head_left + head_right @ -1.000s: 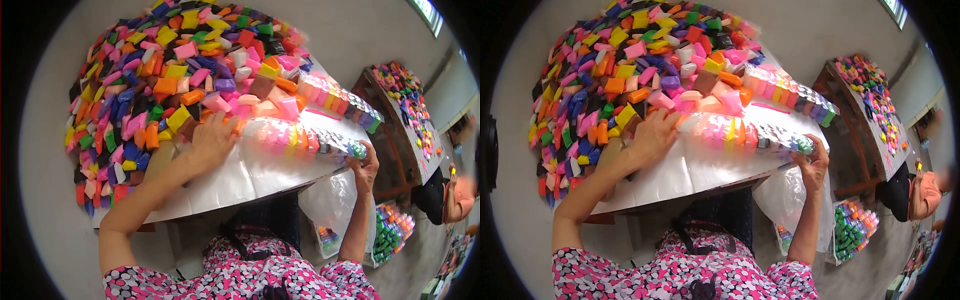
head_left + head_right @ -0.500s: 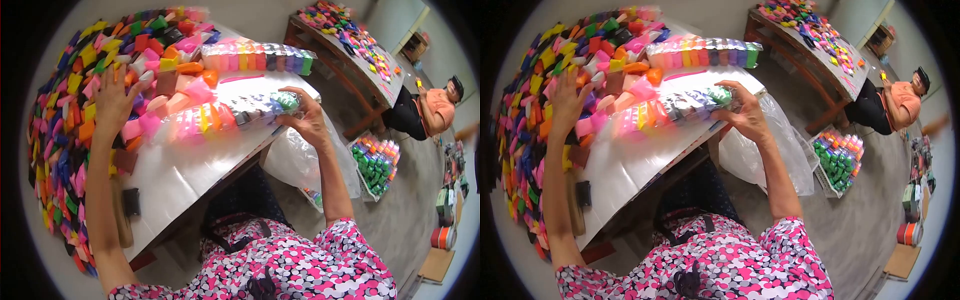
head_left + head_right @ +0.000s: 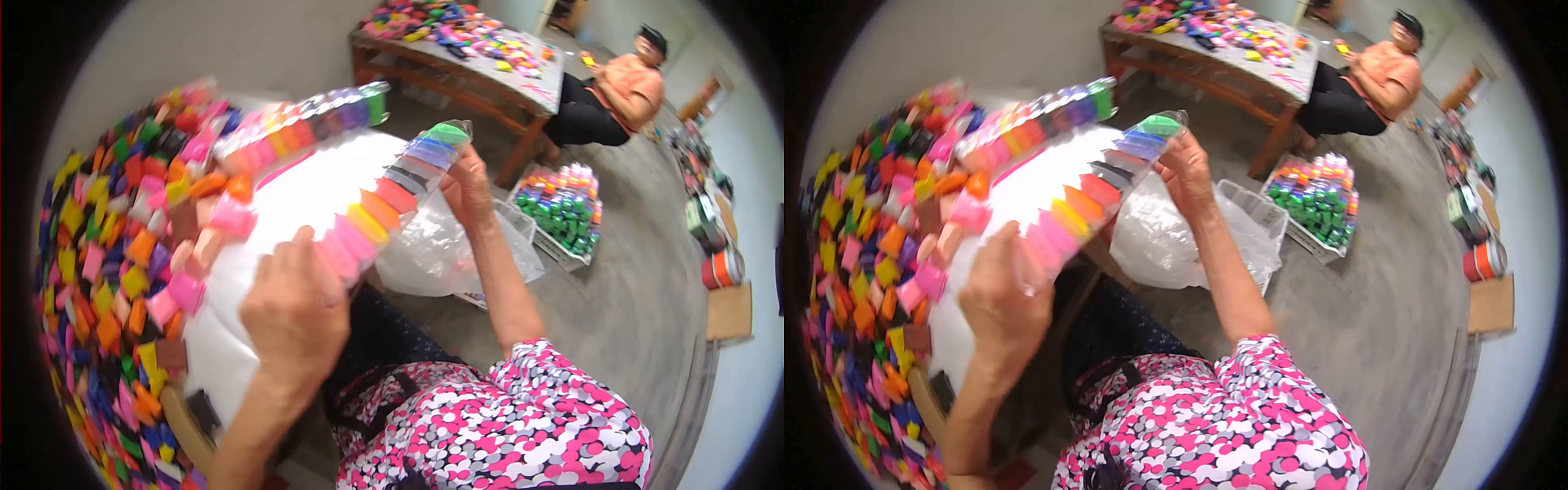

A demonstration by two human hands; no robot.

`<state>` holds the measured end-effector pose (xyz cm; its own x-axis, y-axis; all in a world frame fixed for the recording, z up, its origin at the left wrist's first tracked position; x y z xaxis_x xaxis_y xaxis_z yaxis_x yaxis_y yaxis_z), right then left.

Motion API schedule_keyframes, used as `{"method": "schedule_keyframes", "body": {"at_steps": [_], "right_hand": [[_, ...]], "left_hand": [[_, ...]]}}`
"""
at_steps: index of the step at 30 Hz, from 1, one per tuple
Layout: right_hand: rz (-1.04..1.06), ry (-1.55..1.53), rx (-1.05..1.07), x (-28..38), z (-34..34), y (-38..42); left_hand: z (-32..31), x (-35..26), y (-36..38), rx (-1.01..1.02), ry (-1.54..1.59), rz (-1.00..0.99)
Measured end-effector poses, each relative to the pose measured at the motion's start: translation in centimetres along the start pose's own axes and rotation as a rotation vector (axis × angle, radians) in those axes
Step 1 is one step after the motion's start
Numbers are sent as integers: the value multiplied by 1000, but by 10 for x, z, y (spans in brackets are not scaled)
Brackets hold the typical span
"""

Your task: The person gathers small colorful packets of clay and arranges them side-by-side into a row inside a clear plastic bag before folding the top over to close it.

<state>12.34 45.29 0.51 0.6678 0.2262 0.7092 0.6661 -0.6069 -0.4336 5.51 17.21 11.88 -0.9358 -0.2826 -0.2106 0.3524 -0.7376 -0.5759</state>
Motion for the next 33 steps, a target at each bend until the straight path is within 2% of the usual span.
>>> {"method": "schedule_keyframes", "body": {"at_steps": [1,3,6,8,10,13,14,20,23,29,33], "right_hand": [[43,36,-20,5,3,3],[17,7,-212,5,28,13],[-38,65,-399,10,67,33],[-133,-57,-418,18,86,41],[-176,-175,-444,21,108,43],[-176,61,-556,28,137,45],[-191,55,-551,28,139,47],[-213,-100,-557,23,145,67],[-210,-162,-558,26,122,87],[-67,-136,-596,34,65,113],[-65,-153,-558,27,72,119]], "left_hand": [[-12,-18,-5,-35,16,-10],[-39,-47,-14,60,24,55],[-84,-72,-24,94,-42,88],[-112,-85,-25,94,-84,117],[-131,-103,-24,40,-111,66],[-148,-124,-17,-5,-143,10],[-152,-130,-15,-25,-155,-6],[-159,-142,-16,-53,-117,-61],[-160,-146,-15,-41,-104,-71],[-167,-149,-19,33,-21,-42],[-173,-145,-23,96,32,-5]]}}
Point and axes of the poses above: each hand's wrist, its own y-axis away from the middle knuckle, its own z-axis out of the back of the hand, x = y × z, the point moved 6 cm from there along -y, towards the middle knuckle, and after that the axes turned 3 degrees about x, right-handed, at the moved point
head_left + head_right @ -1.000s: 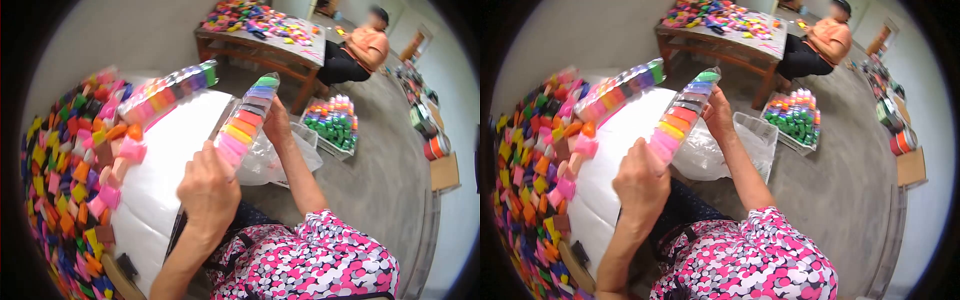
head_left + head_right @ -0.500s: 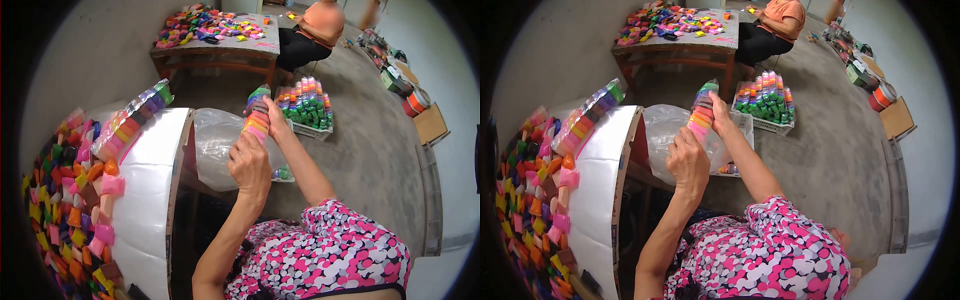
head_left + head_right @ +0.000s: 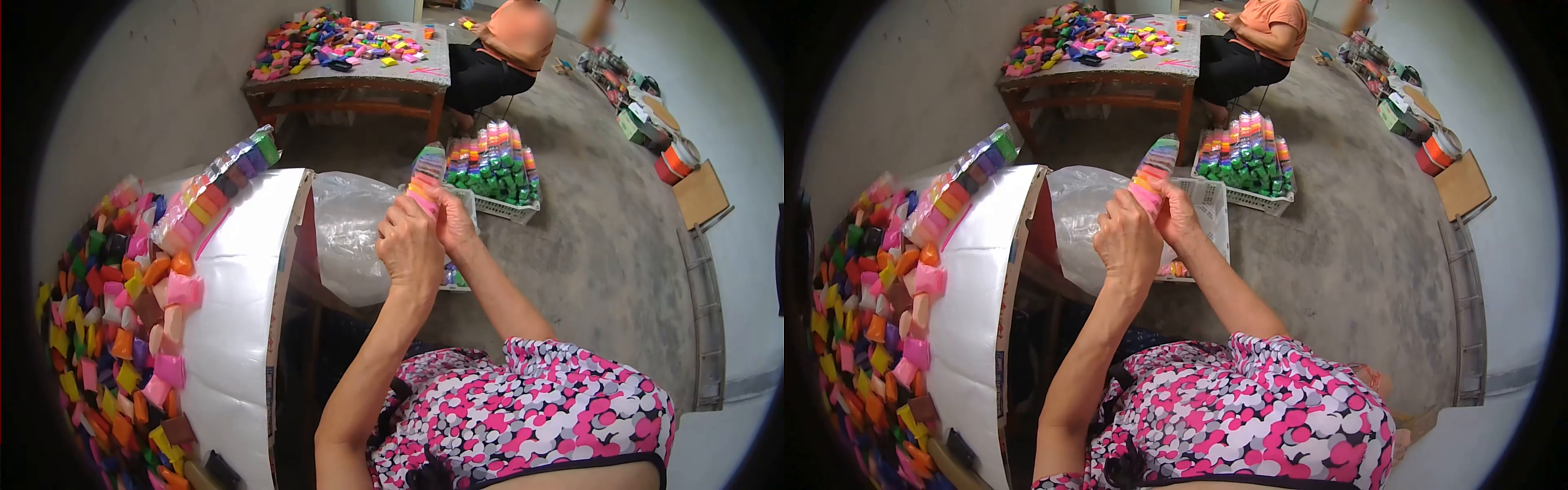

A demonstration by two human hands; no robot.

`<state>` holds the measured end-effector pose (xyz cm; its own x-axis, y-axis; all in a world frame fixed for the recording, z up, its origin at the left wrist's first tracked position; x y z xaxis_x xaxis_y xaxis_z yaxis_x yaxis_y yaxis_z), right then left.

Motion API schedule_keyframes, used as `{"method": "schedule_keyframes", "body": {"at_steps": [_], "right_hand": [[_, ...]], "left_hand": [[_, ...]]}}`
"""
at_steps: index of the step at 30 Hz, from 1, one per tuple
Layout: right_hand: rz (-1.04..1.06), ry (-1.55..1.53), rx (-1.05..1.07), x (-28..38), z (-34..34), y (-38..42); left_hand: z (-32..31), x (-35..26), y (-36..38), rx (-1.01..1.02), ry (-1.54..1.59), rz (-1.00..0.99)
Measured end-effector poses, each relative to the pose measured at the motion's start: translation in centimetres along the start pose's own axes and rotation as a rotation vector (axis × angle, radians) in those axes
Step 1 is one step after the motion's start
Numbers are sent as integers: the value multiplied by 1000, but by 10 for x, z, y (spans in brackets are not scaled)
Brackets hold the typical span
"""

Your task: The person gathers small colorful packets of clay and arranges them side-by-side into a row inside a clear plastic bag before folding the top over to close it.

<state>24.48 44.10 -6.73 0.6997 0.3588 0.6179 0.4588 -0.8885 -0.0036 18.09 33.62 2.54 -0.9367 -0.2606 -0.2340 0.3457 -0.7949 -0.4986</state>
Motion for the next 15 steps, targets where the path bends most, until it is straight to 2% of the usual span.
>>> {"method": "schedule_keyframes", "body": {"at_steps": [5,8,10,12,14,15], "right_hand": [[38,116,26,5,-20,15],[-40,98,-97,7,-40,32],[-27,167,18,4,-32,22],[45,192,69,-3,-47,18],[99,209,104,-15,-63,15],[102,214,156,-16,-94,23]], "left_hand": [[31,21,3,44,131,-14],[71,53,8,120,195,40],[111,83,17,193,353,94],[137,123,31,356,756,309],[171,158,46,412,946,465],[182,179,58,381,973,490]]}}
Point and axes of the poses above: each hand's wrist, its own y-axis away from the middle knuckle, its own z-axis out of the back of the hand, x = y × z, the point moved 6 cm from there along -y, towards the middle knuckle, and after that the axes turned 3 degrees about x, right-handed, at the moved point
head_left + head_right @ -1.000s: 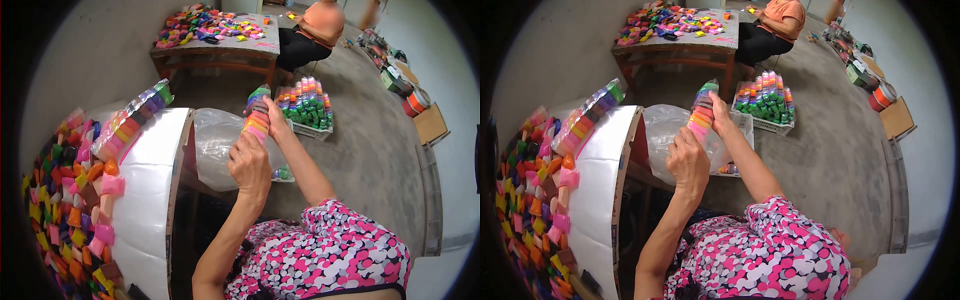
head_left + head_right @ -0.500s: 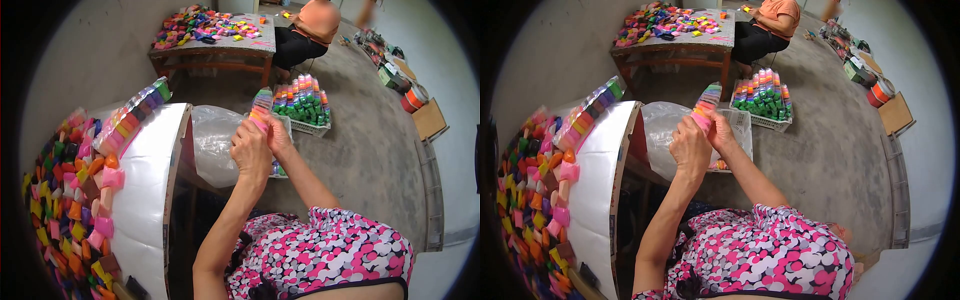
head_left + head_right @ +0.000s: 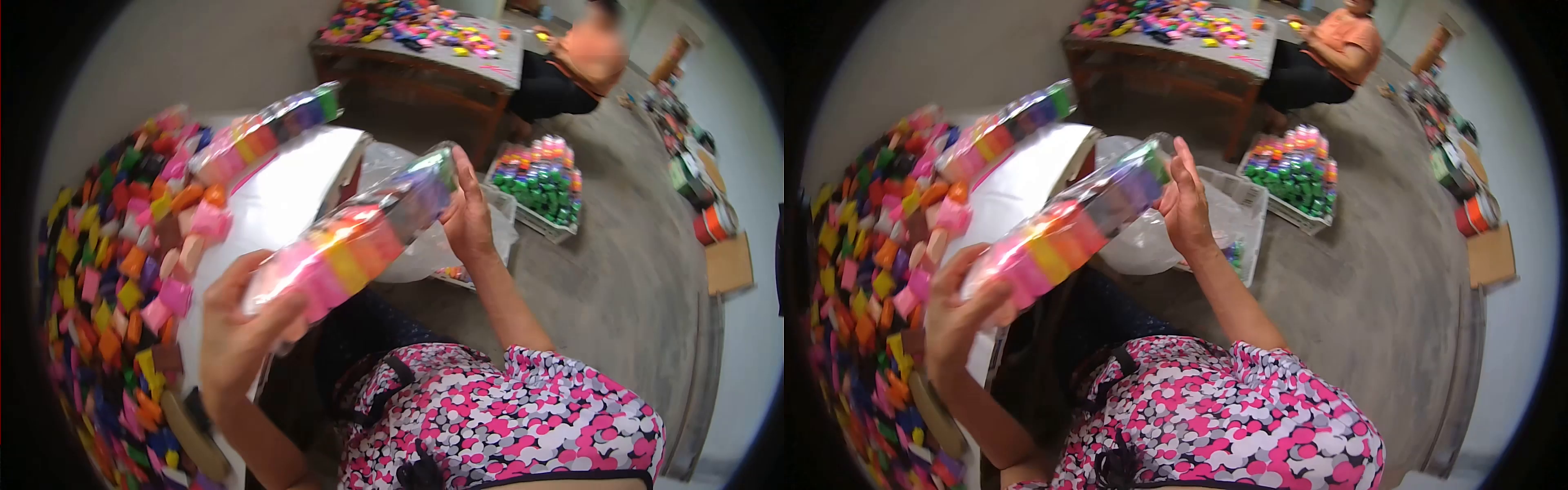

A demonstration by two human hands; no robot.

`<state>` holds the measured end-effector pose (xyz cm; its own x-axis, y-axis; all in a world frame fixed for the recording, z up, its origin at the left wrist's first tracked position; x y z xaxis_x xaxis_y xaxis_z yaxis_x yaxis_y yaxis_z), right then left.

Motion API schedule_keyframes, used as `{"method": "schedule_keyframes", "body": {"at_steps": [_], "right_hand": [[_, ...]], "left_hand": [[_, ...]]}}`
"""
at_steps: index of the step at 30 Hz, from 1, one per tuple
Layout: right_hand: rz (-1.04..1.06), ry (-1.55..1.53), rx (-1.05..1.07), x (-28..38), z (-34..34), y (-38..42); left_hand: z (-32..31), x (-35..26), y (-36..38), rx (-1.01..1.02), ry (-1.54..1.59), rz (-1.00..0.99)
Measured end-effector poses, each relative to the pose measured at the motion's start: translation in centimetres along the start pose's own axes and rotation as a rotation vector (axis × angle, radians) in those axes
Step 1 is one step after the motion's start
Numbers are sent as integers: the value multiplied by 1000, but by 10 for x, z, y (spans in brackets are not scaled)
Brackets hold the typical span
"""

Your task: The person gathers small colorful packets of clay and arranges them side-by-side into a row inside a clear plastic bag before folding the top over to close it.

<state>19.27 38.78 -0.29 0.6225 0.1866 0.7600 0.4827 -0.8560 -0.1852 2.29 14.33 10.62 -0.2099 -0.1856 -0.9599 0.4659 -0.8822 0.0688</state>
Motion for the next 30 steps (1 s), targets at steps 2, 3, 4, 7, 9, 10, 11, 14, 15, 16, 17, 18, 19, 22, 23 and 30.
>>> {"method": "schedule_keyframes", "body": {"at_steps": [2,3,4,7,9,10,11,14,15,16,17,18,19,22,23,30], "right_hand": [[-48,54,248,-11,-33,-1],[-96,138,278,-25,-45,1],[-139,224,312,-36,-63,4],[-185,382,416,-67,-100,7],[-142,478,516,-76,-115,12],[-181,603,536,-66,-123,21],[-117,656,564,-61,-127,24],[9,784,650,-51,-129,28],[-5,848,706,-43,-130,28],[-22,914,760,-34,-132,27],[-39,978,811,-30,-132,28],[133,1042,850,-23,-134,28],[311,1104,888,-17,-136,28],[377,1004,1081,-20,-142,22],[315,921,1155,-25,-144,18],[558,881,1235,-24,-155,8]], "left_hand": [[44,15,23,-85,38,52],[64,23,30,-159,-4,67],[85,32,38,-214,1,179],[126,47,55,-503,-70,284],[142,57,63,-704,-313,297],[158,76,65,-779,-483,316],[168,85,69,-846,-652,336],[123,53,72,-1092,-1167,-16],[103,45,74,-1180,-1295,-172],[80,38,74,-1196,-1175,-160],[55,35,72,-1074,-1183,-311],[34,36,70,-947,-1183,-458],[20,39,66,-888,-1114,-486],[-6,52,57,-778,-986,-535],[-10,56,56,-776,-1001,-524],[-12,57,58,-835,-1018,-495]]}}
Point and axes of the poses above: each hand's wrist, its own y-axis away from the middle knuckle, its own z-axis out of the back of the hand, x = y × z, the point moved 6 cm from there along -y, towards the middle knuckle, and after that the axes turned 3 degrees about x, right-handed, at the moved point
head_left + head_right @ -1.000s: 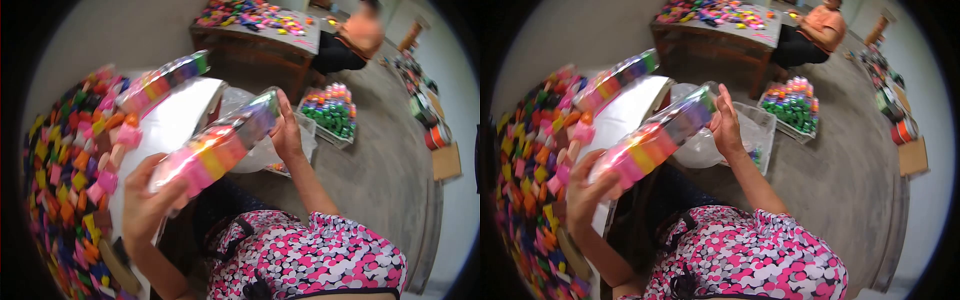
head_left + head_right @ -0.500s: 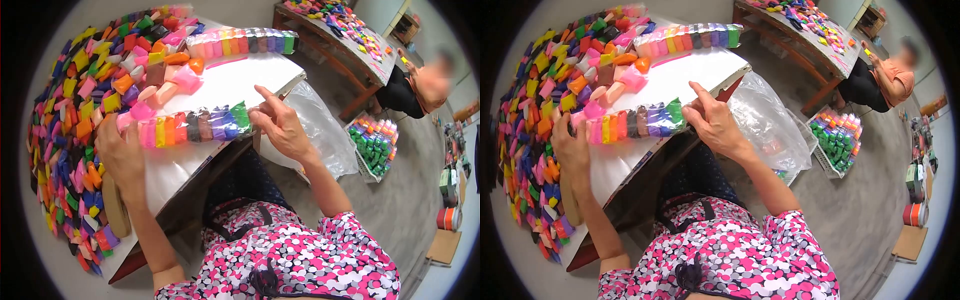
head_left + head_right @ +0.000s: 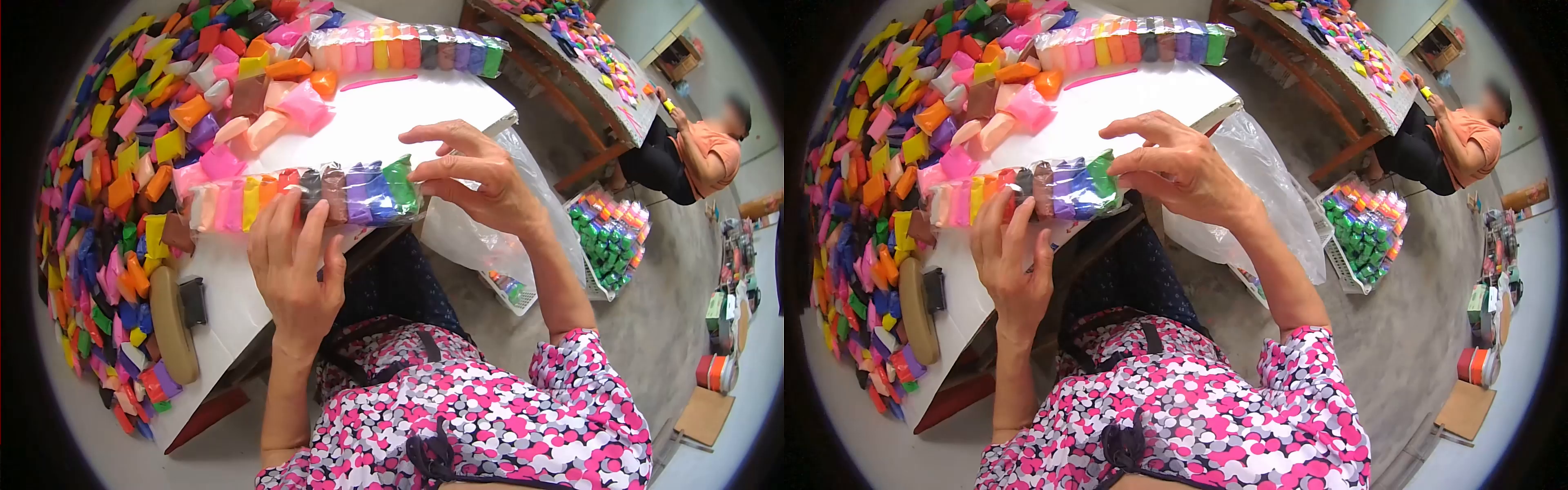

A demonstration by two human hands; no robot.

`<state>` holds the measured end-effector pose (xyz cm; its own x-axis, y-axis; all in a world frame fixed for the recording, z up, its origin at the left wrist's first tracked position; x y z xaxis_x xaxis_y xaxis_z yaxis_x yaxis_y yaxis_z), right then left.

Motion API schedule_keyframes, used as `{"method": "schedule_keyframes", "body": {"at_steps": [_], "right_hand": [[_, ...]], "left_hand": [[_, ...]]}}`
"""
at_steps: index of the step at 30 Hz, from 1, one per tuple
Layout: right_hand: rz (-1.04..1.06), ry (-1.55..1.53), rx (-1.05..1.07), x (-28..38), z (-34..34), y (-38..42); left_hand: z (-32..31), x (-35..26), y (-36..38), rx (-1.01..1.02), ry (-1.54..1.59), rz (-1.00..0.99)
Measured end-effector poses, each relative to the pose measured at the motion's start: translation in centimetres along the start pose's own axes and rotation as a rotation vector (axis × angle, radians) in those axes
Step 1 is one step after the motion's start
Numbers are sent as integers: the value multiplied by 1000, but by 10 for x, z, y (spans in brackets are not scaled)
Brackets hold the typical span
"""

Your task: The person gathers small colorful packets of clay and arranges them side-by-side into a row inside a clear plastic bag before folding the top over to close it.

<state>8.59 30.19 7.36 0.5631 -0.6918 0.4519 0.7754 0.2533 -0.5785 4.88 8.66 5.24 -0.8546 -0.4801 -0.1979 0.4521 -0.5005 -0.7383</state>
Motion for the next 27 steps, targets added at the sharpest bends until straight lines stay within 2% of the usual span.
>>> {"method": "schedule_keyframes", "body": {"at_steps": [3,6,12,21,24,27], "right_hand": [[86,58,-63,12,-3,-7],[105,40,-127,11,-1,-8],[12,-40,-246,7,-9,-6],[74,-11,-54,19,-4,-10],[141,46,-89,21,-4,-15],[35,-77,-190,9,-6,-17]], "left_hand": [[1,-13,15,-78,-49,-65],[-5,-24,14,-40,-11,-133],[-15,-27,16,-38,16,-169],[-18,-26,19,-43,-3,-173],[-18,-28,18,-43,-6,-171],[-19,-27,17,-39,-2,-167]]}}
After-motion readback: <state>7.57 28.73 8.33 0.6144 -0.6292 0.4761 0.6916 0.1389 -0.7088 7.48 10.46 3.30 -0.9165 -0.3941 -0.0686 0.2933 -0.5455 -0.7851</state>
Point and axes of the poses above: each hand's wrist, its own y-axis away from the middle knuckle, its own z-axis out of the back of the hand, x = y × z, the point moved 6 cm from there along -y, towards the middle knuckle, and after that the axes turned 3 degrees about x, right-handed, at the moved point
